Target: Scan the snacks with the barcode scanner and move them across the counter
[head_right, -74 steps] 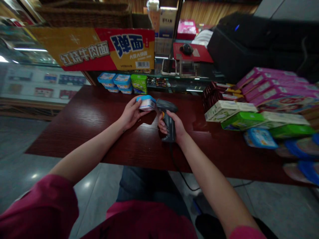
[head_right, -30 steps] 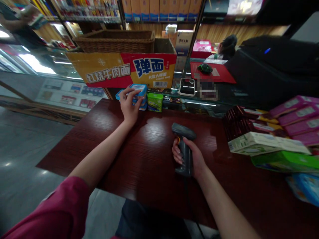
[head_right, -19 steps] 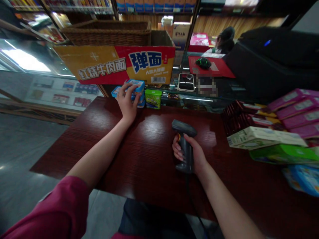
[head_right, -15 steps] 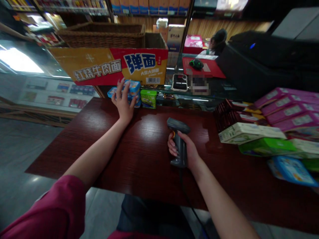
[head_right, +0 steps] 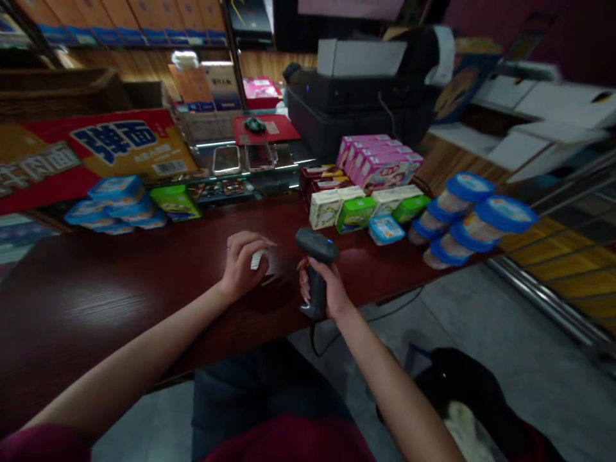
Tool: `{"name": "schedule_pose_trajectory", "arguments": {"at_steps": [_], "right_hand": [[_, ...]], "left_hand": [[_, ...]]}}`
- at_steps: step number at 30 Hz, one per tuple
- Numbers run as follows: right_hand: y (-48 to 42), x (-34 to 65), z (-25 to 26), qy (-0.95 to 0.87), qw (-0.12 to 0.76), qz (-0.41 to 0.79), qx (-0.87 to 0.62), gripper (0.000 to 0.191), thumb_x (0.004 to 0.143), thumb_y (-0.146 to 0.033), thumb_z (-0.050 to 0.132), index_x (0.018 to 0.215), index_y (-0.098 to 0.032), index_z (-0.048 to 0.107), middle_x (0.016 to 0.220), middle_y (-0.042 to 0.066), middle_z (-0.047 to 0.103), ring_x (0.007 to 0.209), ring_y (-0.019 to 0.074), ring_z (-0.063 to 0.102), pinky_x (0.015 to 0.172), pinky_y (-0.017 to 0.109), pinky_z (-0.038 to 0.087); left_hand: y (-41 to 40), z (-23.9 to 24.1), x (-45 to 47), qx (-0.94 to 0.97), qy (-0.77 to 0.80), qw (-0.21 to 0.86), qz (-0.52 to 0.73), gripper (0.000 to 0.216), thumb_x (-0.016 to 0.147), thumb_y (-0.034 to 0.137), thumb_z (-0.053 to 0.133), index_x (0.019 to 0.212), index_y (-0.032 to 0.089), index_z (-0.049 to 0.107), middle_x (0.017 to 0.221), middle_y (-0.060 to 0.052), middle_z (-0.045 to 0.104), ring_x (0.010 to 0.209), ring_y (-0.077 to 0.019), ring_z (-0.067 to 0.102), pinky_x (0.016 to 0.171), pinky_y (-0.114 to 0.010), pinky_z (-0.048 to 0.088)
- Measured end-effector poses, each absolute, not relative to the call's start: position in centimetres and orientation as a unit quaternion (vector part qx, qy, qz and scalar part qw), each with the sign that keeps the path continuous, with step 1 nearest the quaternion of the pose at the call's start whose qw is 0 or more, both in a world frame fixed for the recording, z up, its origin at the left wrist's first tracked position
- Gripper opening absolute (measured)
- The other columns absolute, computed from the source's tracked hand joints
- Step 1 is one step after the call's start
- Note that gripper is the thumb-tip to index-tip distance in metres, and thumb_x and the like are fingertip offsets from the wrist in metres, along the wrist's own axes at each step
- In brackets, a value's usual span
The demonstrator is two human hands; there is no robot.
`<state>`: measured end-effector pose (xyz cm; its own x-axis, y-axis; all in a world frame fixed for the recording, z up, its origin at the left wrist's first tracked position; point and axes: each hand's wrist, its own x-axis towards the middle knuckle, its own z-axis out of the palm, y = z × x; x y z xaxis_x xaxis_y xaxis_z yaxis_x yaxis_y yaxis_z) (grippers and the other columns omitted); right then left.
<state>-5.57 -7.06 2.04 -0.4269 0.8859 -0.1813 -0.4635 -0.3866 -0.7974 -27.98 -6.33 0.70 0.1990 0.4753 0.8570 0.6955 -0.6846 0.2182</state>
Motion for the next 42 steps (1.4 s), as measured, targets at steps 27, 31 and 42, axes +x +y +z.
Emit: {"name": "schedule_pose_trajectory", "arguments": {"at_steps": [27, 31, 42], "right_hand": [[-7.5, 6.7, 1.7, -0.156, 0.698, 0.653, -0.248, 0.025, 0.098, -0.035, 0.05, 0.082, -0.019, 0.061, 0.061, -0.004, 0.045, 0.049, 0.0073, 0.036, 0.042, 0.015, 0.033], [-7.5, 6.5, 1.5, -0.199, 0.64, 0.7, -0.247, 0.022, 0.097, -0.037, 0.056, 0.084, -0.02, 0.062, 0.061, -0.004, 0.047, 0.049, 0.008, 0.037, 0.04, 0.015, 0.031], [-6.3, -7.9, 1.5, -0.306, 0.292, 0.886, -0.191, 0.028, 0.089, -0.044, 0.073, 0.09, -0.018, 0.063, 0.064, -0.005, 0.054, 0.047, 0.0075, 0.038, 0.037, 0.016, 0.034]], "left_hand": [[2.4, -0.7, -8.6, -0.868, -0.346, -0.053, -0.351, 0.034, 0.108, 0.038, 0.053, 0.135, 0.025, 0.068, 0.156, -0.01, 0.06, 0.154, -0.0317, 0.046, 0.128, -0.055, 0.041], [-1.3, 0.0, -15.3, -0.821, -0.349, -0.174, -0.417, 0.039, 0.111, 0.046, 0.046, 0.134, 0.022, 0.066, 0.158, -0.014, 0.058, 0.148, -0.0279, 0.055, 0.124, -0.052, 0.046], [-7.9, 1.3, -37.1, -0.338, -0.456, -0.53, -0.63, 0.024, 0.099, 0.044, 0.068, 0.106, 0.021, 0.063, 0.111, -0.005, 0.076, 0.106, -0.0242, 0.074, 0.09, -0.042, 0.069]]}}
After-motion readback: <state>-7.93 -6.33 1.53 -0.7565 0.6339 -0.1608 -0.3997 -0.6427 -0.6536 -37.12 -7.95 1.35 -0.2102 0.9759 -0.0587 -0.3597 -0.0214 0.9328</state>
